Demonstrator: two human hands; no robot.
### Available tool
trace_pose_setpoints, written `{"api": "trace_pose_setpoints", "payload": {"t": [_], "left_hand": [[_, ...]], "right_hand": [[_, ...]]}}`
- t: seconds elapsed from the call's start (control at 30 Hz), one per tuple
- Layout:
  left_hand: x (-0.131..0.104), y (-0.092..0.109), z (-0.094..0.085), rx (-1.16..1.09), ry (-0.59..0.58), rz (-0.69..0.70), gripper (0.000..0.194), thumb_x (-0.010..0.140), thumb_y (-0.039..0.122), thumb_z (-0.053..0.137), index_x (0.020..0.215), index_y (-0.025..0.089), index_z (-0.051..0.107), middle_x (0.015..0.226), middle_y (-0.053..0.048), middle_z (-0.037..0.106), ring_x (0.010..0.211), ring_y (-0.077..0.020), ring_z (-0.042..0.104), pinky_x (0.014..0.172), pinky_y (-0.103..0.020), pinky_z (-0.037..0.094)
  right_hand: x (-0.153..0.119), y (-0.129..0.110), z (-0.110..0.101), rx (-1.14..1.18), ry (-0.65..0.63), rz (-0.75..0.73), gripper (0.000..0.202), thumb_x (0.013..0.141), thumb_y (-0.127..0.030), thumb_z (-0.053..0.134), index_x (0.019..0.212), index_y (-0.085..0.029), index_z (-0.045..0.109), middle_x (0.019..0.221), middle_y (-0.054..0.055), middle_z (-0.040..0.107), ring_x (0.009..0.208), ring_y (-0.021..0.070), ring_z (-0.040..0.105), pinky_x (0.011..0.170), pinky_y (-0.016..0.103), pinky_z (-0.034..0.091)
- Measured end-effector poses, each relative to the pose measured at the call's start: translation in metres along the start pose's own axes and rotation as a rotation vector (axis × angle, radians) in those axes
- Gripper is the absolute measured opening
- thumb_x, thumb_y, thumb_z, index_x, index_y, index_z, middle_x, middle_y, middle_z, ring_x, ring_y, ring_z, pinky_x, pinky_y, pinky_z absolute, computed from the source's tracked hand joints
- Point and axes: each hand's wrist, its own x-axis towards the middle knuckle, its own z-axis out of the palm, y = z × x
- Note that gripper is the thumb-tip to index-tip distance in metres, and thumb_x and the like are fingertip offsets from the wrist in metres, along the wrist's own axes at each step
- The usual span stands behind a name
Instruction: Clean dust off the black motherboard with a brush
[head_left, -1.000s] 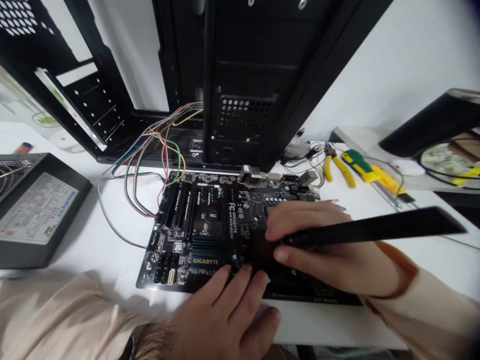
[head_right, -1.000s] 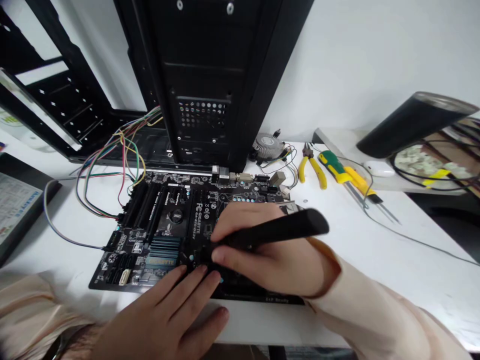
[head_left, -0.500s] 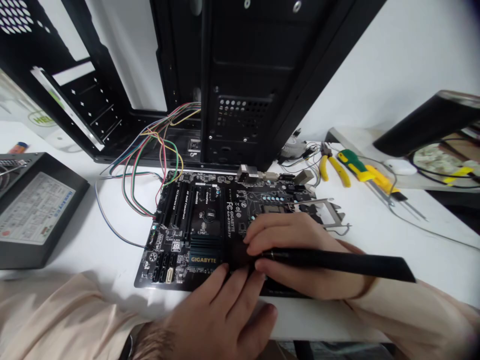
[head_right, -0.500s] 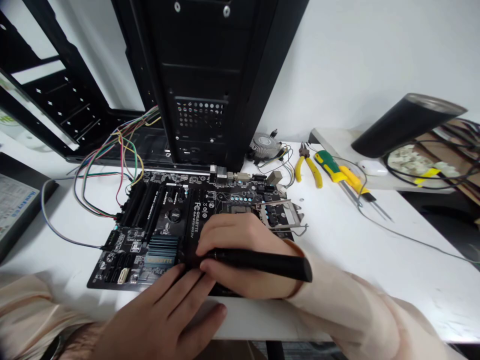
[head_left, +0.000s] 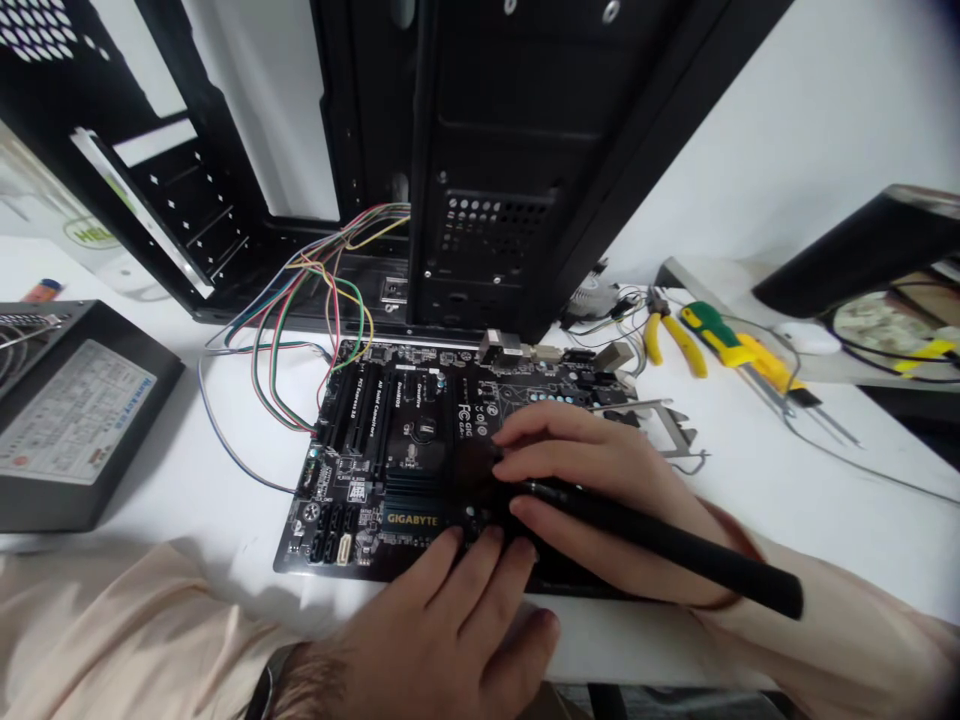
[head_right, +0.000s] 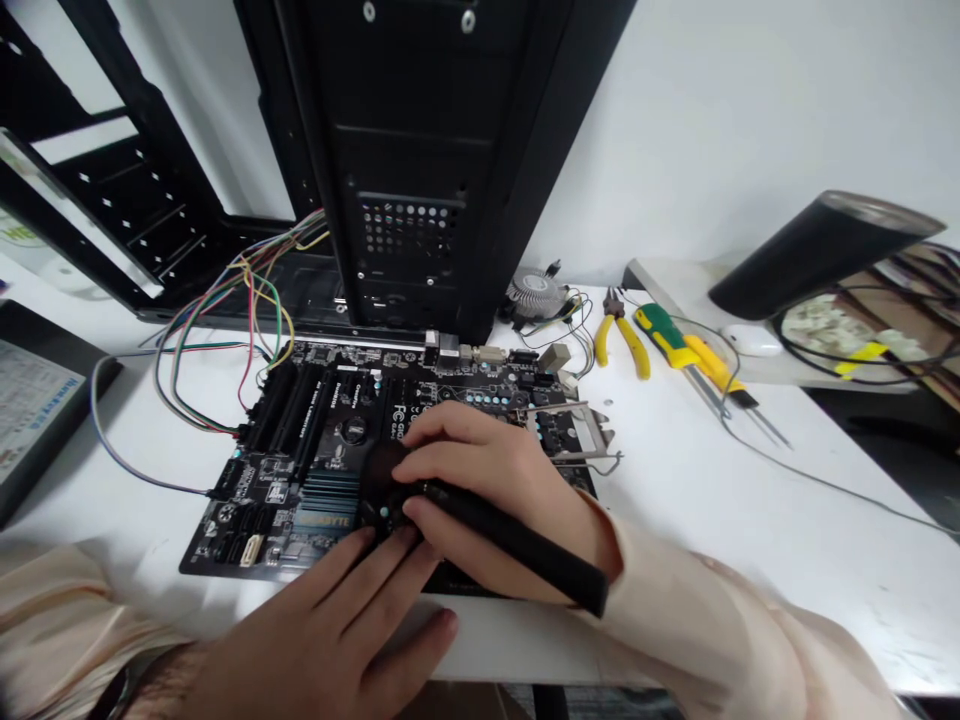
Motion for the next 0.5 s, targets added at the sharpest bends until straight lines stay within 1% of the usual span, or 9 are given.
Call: {"api": "trace_pose_setpoints", "payload": {"t": [0.07,0.13,0.2,0.23,0.33,0.37,0.4,0.43,0.5], "left_hand": [[0.0000,-0.0003,-0.0004,-0.001,0.003,0.007,0.021,0.099,0.021,0.040,0.112,0.021,0.057,0.109,-0.003,0.070,0.098,-0.0191,0.066,0.089,-0.035,0.043],[0.0006,-0.0003,0.0000,-0.014,0.000,0.006,0.022,0.099,0.020,0.039,0.111,0.022,0.057,0.106,-0.002,0.071,0.096,-0.0186,0.066,0.089,-0.035,0.043],[0.0013,0.0001,0.0006,-0.021,0.004,-0.004,0.022,0.099,0.020,0.039,0.110,0.022,0.058,0.105,-0.002,0.071,0.095,-0.0187,0.067,0.089,-0.035,0.042],[0.0014,0.0004,0.0008,-0.020,0.005,-0.008,0.021,0.099,0.020,0.040,0.110,0.022,0.058,0.106,-0.002,0.071,0.095,-0.0190,0.066,0.089,-0.035,0.042],[0.0005,0.0012,0.0010,-0.011,0.000,-0.016,0.020,0.098,0.021,0.042,0.110,0.023,0.058,0.109,-0.002,0.070,0.099,-0.0196,0.065,0.091,-0.036,0.040],[-0.0002,0.0014,0.0010,-0.011,-0.005,-0.018,0.020,0.098,0.022,0.042,0.110,0.023,0.058,0.110,-0.002,0.070,0.099,-0.0196,0.065,0.092,-0.036,0.040],[-0.0009,0.0016,0.0011,-0.010,-0.005,-0.019,0.019,0.098,0.022,0.043,0.111,0.023,0.058,0.110,-0.002,0.070,0.100,-0.0196,0.064,0.093,-0.036,0.039],[-0.0016,0.0017,0.0013,-0.011,-0.007,-0.017,0.019,0.098,0.023,0.044,0.112,0.023,0.057,0.111,-0.002,0.069,0.100,-0.0195,0.064,0.093,-0.036,0.039],[-0.0026,0.0018,0.0018,-0.014,-0.001,-0.014,0.020,0.097,0.024,0.045,0.113,0.022,0.057,0.111,-0.004,0.069,0.098,-0.0197,0.064,0.093,-0.037,0.039]], "right_hand": [[0.0003,-0.0013,0.0002,0.057,0.009,-0.009,0.015,0.081,-0.009,0.059,0.093,-0.016,0.064,0.096,0.006,0.064,0.083,0.0082,0.063,0.074,0.017,0.053],[0.0004,-0.0020,0.0008,0.131,-0.047,-0.040,0.014,0.081,-0.008,0.060,0.092,-0.016,0.063,0.091,0.004,0.065,0.082,0.0074,0.063,0.073,0.015,0.053],[0.0003,-0.0013,0.0015,0.135,-0.083,-0.048,0.013,0.081,-0.008,0.060,0.090,-0.016,0.064,0.090,0.004,0.067,0.082,0.0074,0.064,0.074,0.015,0.053],[0.0001,-0.0006,0.0016,0.108,-0.066,-0.039,0.012,0.081,-0.008,0.060,0.090,-0.016,0.064,0.092,0.005,0.067,0.082,0.0078,0.064,0.074,0.015,0.053],[-0.0008,0.0009,0.0000,0.009,0.066,0.013,0.012,0.082,-0.009,0.060,0.090,-0.018,0.065,0.100,0.007,0.066,0.088,0.0102,0.065,0.077,0.019,0.055],[-0.0009,0.0006,-0.0011,0.005,0.091,0.021,0.013,0.082,-0.010,0.060,0.092,-0.018,0.065,0.103,0.008,0.065,0.091,0.0115,0.065,0.079,0.021,0.055],[-0.0008,-0.0001,-0.0022,0.025,0.086,0.022,0.014,0.082,-0.011,0.059,0.094,-0.018,0.065,0.105,0.008,0.065,0.093,0.0127,0.065,0.080,0.023,0.055],[-0.0006,-0.0009,-0.0030,0.066,0.053,0.020,0.016,0.082,-0.012,0.059,0.096,-0.018,0.064,0.106,0.009,0.065,0.094,0.0135,0.065,0.080,0.024,0.056],[0.0001,-0.0021,-0.0036,0.173,-0.045,0.004,0.019,0.082,-0.013,0.058,0.099,-0.018,0.064,0.102,0.008,0.067,0.090,0.0136,0.066,0.077,0.024,0.056]]}}
